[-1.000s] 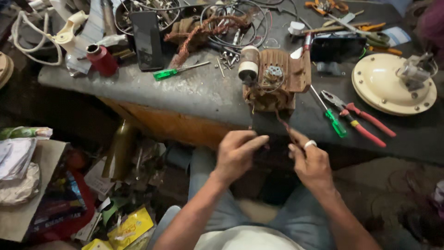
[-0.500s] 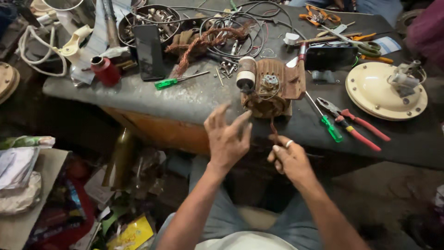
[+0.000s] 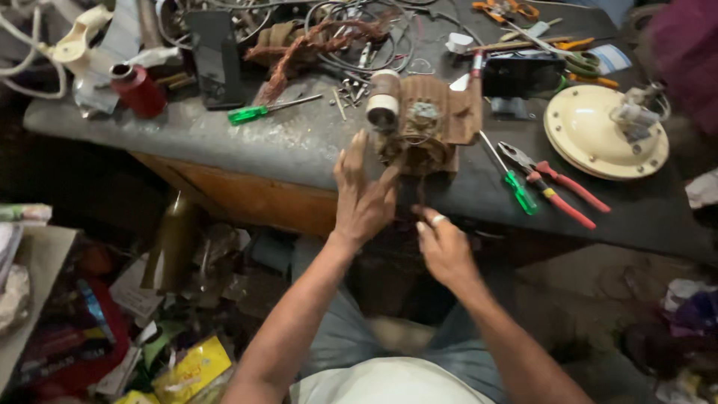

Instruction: The person uses pliers and a screwdriver to remove copper windings from a motor stator. They pull out the wires, cut them, and place the removed copper on the workbench.

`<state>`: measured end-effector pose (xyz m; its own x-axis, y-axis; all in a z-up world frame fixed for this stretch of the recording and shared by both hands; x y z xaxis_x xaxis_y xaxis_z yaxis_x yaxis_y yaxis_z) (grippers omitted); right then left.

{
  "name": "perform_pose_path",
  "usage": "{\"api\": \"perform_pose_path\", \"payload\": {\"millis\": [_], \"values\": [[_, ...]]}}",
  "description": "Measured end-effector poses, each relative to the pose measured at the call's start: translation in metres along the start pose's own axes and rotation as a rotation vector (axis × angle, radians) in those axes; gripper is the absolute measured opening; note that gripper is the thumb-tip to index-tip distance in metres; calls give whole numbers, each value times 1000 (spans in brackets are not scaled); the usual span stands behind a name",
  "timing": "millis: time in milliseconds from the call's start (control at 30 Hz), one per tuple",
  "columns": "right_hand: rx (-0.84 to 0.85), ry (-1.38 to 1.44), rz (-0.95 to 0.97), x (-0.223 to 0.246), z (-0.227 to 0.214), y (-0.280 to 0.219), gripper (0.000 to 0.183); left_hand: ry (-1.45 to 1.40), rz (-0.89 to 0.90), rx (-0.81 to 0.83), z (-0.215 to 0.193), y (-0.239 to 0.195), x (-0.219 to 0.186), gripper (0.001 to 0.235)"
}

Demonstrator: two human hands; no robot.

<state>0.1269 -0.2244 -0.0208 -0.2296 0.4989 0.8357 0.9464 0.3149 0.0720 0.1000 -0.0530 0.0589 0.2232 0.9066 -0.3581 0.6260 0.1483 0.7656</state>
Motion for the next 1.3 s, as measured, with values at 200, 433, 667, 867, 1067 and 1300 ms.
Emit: {"api": "perform_pose_path", "payload": {"millis": [200,433,667,867,1067,1300], "values": [[-338,-291,-303,35,-86,14,83,-214,-298,-38,-9,-20,9,55],[-444,-420,-502,92,-72,62,131,-539,-368,-13,25,16,30,73],[-508,-326,-520,96,-67,77,112,-482,-347,-17,32,19,36,69],[-457,-494,-470,94,-77,108,100,-502,-474,41,40,21,38,57],[-364,-460,-608,99,-74,108,106,-447,-401,90,32,23,40,52],[-458,-352,-463,107,-101,42,88,-374,-284,112,42,7,43,55]]}}
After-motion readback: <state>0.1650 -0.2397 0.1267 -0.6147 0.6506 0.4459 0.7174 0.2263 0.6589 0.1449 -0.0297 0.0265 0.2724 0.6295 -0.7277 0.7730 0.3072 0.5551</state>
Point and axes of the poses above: each hand's wrist, its own y-axis towards the middle knuckle, its own z-axis out of the palm, x = y × z, the point moved 9 cm from there along y, towards the middle knuckle, and after that the axes turned 8 degrees about -z, right-handed, at the moved point
